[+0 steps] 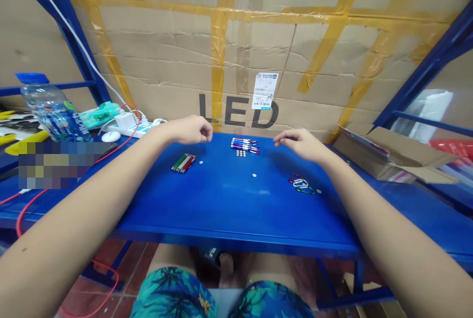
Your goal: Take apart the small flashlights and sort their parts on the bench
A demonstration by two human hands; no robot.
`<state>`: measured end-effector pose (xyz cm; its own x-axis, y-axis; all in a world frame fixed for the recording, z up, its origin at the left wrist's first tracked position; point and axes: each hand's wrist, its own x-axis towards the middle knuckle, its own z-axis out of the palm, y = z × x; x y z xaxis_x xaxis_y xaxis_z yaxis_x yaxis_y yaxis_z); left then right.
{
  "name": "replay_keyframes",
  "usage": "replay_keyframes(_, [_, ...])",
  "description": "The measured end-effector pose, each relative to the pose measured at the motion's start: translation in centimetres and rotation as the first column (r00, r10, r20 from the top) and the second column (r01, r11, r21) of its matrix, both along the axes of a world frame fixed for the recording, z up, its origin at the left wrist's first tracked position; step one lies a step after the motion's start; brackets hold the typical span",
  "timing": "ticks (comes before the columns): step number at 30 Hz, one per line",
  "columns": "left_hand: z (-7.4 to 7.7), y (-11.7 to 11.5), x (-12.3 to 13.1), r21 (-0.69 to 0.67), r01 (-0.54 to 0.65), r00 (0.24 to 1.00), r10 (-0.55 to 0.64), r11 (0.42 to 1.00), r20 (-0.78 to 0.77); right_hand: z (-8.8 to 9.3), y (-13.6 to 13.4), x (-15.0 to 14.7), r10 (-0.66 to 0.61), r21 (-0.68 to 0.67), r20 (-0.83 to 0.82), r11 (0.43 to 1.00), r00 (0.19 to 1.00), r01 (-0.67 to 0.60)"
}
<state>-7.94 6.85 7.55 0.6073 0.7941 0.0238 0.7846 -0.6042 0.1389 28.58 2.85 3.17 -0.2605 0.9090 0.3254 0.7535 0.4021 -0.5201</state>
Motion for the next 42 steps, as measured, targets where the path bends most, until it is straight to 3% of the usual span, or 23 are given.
replay_keyframes(4, [-0.3,-0.3,-2.4,-0.12,-0.059,0.998,0.055,0.991,-0.037,-0.5,-2.4,-2.3,0.0,0.062,0.083,0.998,0.997,-0.005])
replay_keyframes(7, [-0.8,0.1,-2.8,-0.204,-0.031,0.998,0.021,0.978,-0.053,-1.1,-4.6,-7.7,0.202,0.154,0.239,0.958,0.95,-0.243])
replay_keyframes(10, [-1.6,0.2,-2.5,-0.266,0.018,0.999,-0.029,0.964,-0.039,-2.2,-6.4,-13.9,0.397,0.114,0.381,0.876,0.835,-0.469])
replay_keyframes(12, [-2.1,0.2,-2.3,-0.279,0.036,0.999,-0.045,0.96,-0.026,-3.0,-6.9,-17.1,0.41,0.102,0.449,0.859,0.794,-0.501])
replay_keyframes(15, [-2.7,0.3,-2.4,-0.28,0.029,0.999,-0.034,0.959,-0.014,-3.6,-6.5,-20.0,0.351,0.092,0.492,0.889,0.797,-0.449])
replay_keyframes(26, [-3.1,0.6,-2.4,-0.328,0.026,0.999,-0.016,0.944,0.036,-3.7,-5.5,-21.1,0.301,0.076,0.547,0.911,0.781,-0.405])
replay_keyframes(34, [-3.4,0.6,-2.0,-0.304,0.051,0.998,-0.036,0.951,0.055,-3.4,-5.5,-21.3,0.295,0.074,0.559,0.913,0.775,-0.401])
replay_keyframes(42, [-3.6,-0.1,-0.8,-0.21,0.073,0.995,-0.056,0.975,0.083,-3.4,-5.9,-20.7,0.213,0.088,0.58,0.943,0.787,-0.32])
